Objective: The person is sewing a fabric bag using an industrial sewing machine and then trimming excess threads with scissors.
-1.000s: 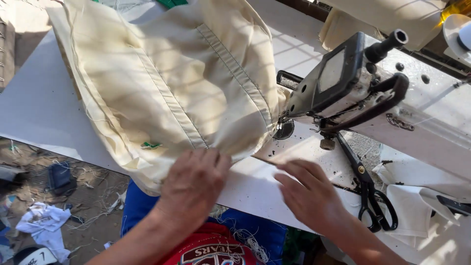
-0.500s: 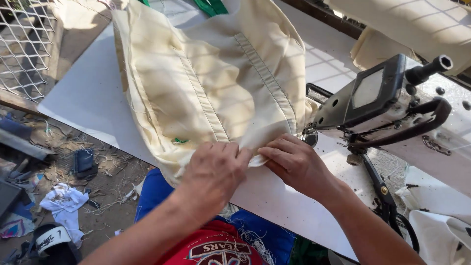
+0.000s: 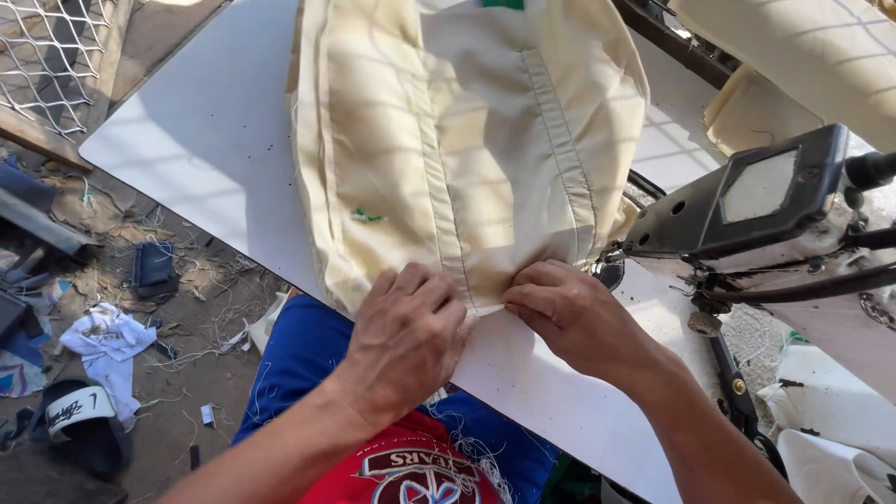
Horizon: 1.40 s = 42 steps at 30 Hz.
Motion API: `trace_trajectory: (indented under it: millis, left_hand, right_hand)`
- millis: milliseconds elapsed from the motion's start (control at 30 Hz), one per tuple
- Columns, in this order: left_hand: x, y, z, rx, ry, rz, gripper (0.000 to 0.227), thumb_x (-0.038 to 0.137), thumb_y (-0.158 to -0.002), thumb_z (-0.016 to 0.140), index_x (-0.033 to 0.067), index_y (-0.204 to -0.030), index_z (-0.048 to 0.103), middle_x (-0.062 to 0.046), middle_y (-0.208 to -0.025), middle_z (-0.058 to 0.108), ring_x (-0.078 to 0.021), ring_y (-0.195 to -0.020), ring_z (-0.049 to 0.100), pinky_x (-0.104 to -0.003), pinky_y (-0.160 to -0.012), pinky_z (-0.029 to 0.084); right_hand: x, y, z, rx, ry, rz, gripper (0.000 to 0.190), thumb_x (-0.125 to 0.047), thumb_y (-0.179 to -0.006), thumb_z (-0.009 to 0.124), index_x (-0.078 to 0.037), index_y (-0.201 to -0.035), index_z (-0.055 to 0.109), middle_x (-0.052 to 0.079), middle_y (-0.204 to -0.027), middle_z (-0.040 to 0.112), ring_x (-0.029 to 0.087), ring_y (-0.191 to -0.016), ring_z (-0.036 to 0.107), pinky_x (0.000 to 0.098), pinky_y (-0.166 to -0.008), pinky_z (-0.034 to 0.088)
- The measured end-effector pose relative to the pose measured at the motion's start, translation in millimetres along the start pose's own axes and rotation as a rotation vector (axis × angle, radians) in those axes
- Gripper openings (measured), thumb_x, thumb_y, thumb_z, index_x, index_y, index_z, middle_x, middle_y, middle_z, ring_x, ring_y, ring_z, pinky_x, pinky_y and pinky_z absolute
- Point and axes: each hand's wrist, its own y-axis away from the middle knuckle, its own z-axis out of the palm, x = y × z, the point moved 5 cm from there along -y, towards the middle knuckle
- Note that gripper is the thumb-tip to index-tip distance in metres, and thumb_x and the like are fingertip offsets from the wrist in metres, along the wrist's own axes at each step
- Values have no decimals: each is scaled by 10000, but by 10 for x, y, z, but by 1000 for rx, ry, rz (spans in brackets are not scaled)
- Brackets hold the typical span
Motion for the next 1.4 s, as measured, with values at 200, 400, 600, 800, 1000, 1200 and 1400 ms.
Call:
trace_trajectory:
  millis: [200, 400, 600, 800, 1000, 1200, 1400]
  left_hand:
    - [-42, -30, -22, -108, 160, -304, 145, 225, -908, 734, 141, -997, 656, -68, -889, 686, -286, -923, 567, -433, -798, 448]
    - [-88, 7, -2, -194, 224, -225, 323, -39, -807, 539, 144, -1038, 670, -70, -844, 680, -318, -875, 517, -476, -729, 433]
    - [-18, 25, -144, -28, 156, -94, 76, 177, -842, 705, 110, -858, 736, -49, -773, 616, -284, -860, 511, -448, -761, 422]
    - [5, 71, -187, 93, 106, -40, 113, 94, -920, 699, 107, -809, 683, -34, -754, 571, -272, -804, 501, -416, -734, 395]
    - [109, 91, -227, 44, -55, -8, 135, -39, -812, 661, 57, -904, 684, -80, -808, 587, -286, -852, 539, -403, -787, 438]
    - [174, 103, -284, 86, -82, -71, 97, -8, -857, 591, 45, -924, 636, -101, -837, 558, -302, -870, 521, -413, -768, 402]
    - [100, 138, -131, 99, 113, -319, 87, 93, -881, 743, 64, -858, 665, -94, -931, 526, -303, -942, 504, -427, -805, 430]
  right_hand:
    - [106, -11, 20, -33, 18, 109, 164, -202, -963, 676, -82, -1069, 713, 62, -910, 725, 239, -854, 658, 385, -690, 512]
    - [12, 73, 76, 112, -60, -145, 169, 21, -988, 587, -72, -1012, 726, 93, -990, 674, 272, -867, 615, 387, -764, 469]
    - [-100, 39, 59, 173, -15, -139, 141, -66, -933, 699, -71, -1059, 762, 94, -961, 629, 261, -842, 550, 374, -759, 454]
    - [-59, 117, 63, 238, -50, -203, 143, -74, -977, 702, -120, -1100, 757, 131, -1094, 633, 283, -948, 612, 379, -820, 498]
    - [-131, 59, 53, 243, 16, -243, 77, -91, -949, 742, -86, -1026, 752, 131, -1085, 641, 288, -923, 596, 381, -817, 527]
    - [-126, 41, 78, 190, 28, -147, 75, -125, -971, 697, -77, -996, 749, 124, -1089, 643, 299, -935, 583, 416, -856, 474]
    - [-111, 17, 97, 125, -5, -15, 102, -152, -945, 717, -53, -939, 743, 102, -1061, 627, 275, -986, 569, 398, -860, 470]
